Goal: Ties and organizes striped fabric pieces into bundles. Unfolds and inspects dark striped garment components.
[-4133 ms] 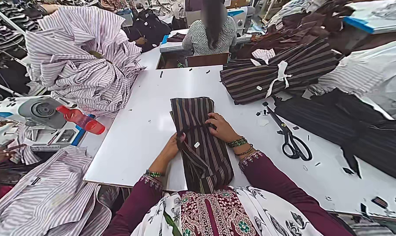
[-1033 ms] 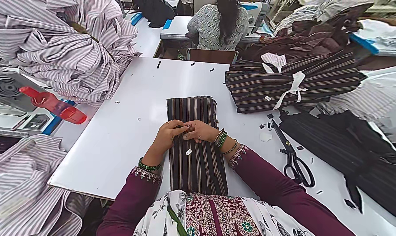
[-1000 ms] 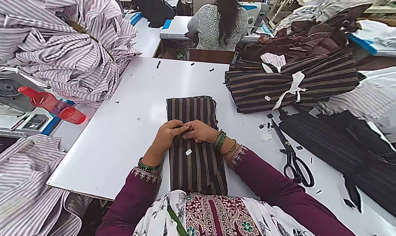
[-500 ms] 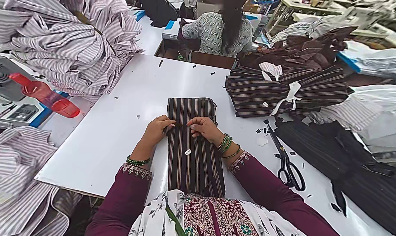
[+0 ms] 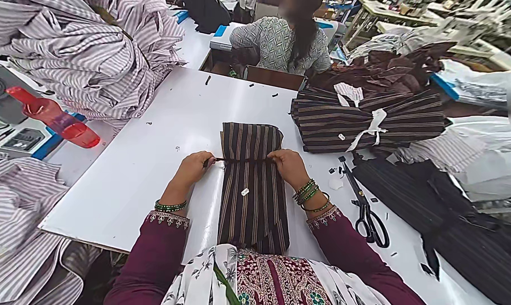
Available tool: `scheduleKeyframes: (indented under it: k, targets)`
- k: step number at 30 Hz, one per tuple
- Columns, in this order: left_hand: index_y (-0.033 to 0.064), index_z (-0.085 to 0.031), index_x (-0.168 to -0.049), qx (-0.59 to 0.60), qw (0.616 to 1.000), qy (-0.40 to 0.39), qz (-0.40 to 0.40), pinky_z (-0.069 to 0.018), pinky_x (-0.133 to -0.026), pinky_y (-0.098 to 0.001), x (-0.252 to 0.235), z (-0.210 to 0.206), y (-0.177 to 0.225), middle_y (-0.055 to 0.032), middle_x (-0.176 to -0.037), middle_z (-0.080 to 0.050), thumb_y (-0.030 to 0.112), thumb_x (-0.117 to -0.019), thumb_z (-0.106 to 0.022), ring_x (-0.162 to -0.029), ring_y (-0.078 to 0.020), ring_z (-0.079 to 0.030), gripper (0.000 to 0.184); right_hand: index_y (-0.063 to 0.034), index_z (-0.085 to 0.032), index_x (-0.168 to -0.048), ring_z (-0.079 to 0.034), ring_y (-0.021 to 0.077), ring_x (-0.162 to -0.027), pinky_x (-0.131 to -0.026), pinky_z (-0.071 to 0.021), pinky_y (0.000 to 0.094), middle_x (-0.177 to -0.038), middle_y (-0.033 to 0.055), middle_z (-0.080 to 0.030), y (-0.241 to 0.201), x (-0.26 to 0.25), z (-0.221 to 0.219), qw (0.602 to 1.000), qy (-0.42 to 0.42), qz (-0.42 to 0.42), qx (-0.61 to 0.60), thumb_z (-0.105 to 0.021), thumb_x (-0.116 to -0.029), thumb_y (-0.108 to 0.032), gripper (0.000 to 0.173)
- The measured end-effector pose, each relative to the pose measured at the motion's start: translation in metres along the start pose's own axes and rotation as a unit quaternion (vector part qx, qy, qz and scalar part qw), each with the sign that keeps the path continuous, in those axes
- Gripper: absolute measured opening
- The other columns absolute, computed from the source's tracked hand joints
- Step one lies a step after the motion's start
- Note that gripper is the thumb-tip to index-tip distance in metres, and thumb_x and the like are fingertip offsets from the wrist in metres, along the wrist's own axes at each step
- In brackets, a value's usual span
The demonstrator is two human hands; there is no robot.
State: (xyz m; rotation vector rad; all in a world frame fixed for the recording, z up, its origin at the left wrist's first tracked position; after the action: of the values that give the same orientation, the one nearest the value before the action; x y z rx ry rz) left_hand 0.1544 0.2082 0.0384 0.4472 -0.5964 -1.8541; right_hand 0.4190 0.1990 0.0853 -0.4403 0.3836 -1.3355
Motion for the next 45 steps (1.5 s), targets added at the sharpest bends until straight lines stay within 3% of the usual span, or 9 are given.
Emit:
scheduleKeyframes:
  k: [5, 8, 10, 20, 23, 26, 29, 35, 45]
  targets:
    - [-0.0086, -0.07, -0.105, 0.001, 1.0, 0.02, -0.021, -0.0483, -0.092, -0.0573, -0.002, -0.001, 0.001, -0.0254, -0.101, -0.07, 0.016, -0.108, -0.046, -0.1, -0.0401, -0.067, 0.034, 0.0057, -0.065, -0.109, -0.056, 0.0115, -0.07, -0.069, -0.0492, 0.0272, -0.087, 0.0104, -0.062, -0.013, -0.01, -0.004, 0.975, -0.001, 0.021, -0.221, -0.045, -0.1065, -0.002, 0.022]
    - [-0.0082, -0.07, -0.106, 0.012, 0.999, 0.024, -0.027, -0.0486, -0.094, -0.058, -0.003, -0.002, -0.001, -0.0249, -0.103, -0.07, 0.017, -0.1076, -0.046, -0.101, -0.04, -0.067, 0.035, -0.0001, -0.057, -0.108, -0.06, 0.0026, -0.062, -0.059, -0.0506, 0.019, -0.106, 0.0053, -0.07, -0.025, -0.015, -0.026, 0.879, -0.058, 0.042, -0.472, -0.035, -0.1069, -0.004, 0.022]
    - [-0.0078, -0.071, -0.102, 0.023, 0.998, 0.043, -0.031, -0.0495, -0.091, -0.0569, -0.003, 0.001, -0.008, -0.0235, -0.098, -0.07, 0.016, -0.1071, -0.048, -0.096, -0.0383, -0.068, 0.034, -0.0053, -0.055, -0.102, -0.059, 0.0025, -0.055, -0.054, -0.0504, 0.0177, -0.089, 0.0014, -0.072, -0.031, -0.016, -0.032, 0.833, -0.075, 0.039, -0.547, -0.033, -0.1074, -0.003, 0.023]
    - [-0.0073, -0.067, -0.1, 0.071, 0.981, 0.086, 0.158, -0.0476, -0.083, -0.0552, 0.009, 0.038, -0.062, -0.0217, -0.088, -0.065, 0.015, -0.1092, -0.048, -0.083, -0.0338, -0.062, 0.031, -0.0017, -0.056, -0.1, -0.045, -0.001, -0.054, -0.052, -0.0383, 0.0147, -0.07, -0.007, -0.052, 0.028, -0.003, -0.035, 0.898, -0.059, -0.041, -0.433, -0.035, -0.1058, 0.001, 0.021]
    - [0.0082, -0.054, -0.081, 0.389, 0.88, 0.229, 0.146, -0.0497, -0.057, -0.0176, 0.003, 0.036, -0.05, 0.0064, -0.065, -0.057, 0.01, -0.109, -0.035, -0.057, -0.0016, -0.057, 0.034, 0.0003, -0.055, -0.102, -0.046, -0.001, -0.054, -0.053, -0.0404, 0.0149, -0.069, -0.0069, -0.05, 0.023, -0.001, -0.042, 0.9, -0.05, -0.031, -0.433, -0.036, -0.1061, 0.0, 0.02]
    - [0.0125, -0.055, -0.125, 0.606, 0.767, 0.205, 0.049, -0.0584, -0.082, -0.032, -0.015, 0.025, -0.001, -0.0017, -0.115, -0.071, 0.022, -0.1109, -0.024, -0.099, -0.014, -0.071, 0.035, 0.0017, -0.055, -0.104, -0.045, -0.0007, -0.055, -0.054, -0.0401, 0.0151, -0.07, -0.0061, -0.048, 0.02, -0.001, -0.045, 0.907, -0.059, -0.022, -0.417, -0.035, -0.1061, -0.001, 0.02]
    - [0.003, -0.024, -0.152, 0.503, 0.846, 0.167, 0.054, -0.0567, -0.088, -0.0364, -0.033, 0.009, 0.033, -0.0154, -0.141, -0.052, 0.011, -0.1061, -0.041, -0.109, -0.02, -0.066, 0.05, 0.003, -0.055, -0.105, -0.044, -0.0003, -0.054, -0.054, -0.0393, 0.016, -0.069, -0.0059, -0.047, 0.019, -0.002, -0.045, 0.916, -0.054, -0.01, -0.397, -0.036, -0.1048, -0.001, 0.02]
    - [-0.0022, -0.063, -0.111, 0.217, 0.968, 0.045, 0.114, -0.0489, -0.066, -0.0306, -0.024, -0.02, 0.03, -0.006, -0.083, -0.061, 0.027, -0.1047, -0.057, -0.067, -0.0112, -0.055, 0.03, 0.0027, -0.056, -0.105, -0.043, 0.0022, -0.055, -0.054, -0.0394, 0.0195, -0.069, -0.0046, -0.045, 0.018, -0.002, -0.048, 0.928, -0.064, -0.002, -0.366, -0.036, -0.1053, -0.002, 0.021]
    - [-0.0079, -0.071, -0.099, 0.12, 0.975, 0.17, -0.078, -0.052, -0.085, -0.0422, -0.017, -0.005, 0.061, -0.0199, -0.096, -0.068, 0.011, -0.1014, -0.054, -0.09, -0.0277, -0.066, 0.026, 0.0028, -0.057, -0.104, -0.042, 0.0017, -0.056, -0.056, -0.038, 0.02, -0.069, -0.005, -0.045, 0.008, 0.0, -0.055, 0.938, -0.107, 0.036, -0.329, -0.036, -0.104, -0.002, 0.021]
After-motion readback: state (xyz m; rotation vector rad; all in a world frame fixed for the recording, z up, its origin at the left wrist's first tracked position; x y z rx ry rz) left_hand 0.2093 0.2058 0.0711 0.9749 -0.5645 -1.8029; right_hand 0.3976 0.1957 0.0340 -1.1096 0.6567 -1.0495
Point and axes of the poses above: each hand's wrist, its own x-axis away from the middle knuckle, its own z-axis out of the back of the hand, y = z × x, the point moved 8 cm from there along -x, towards the middle knuckle
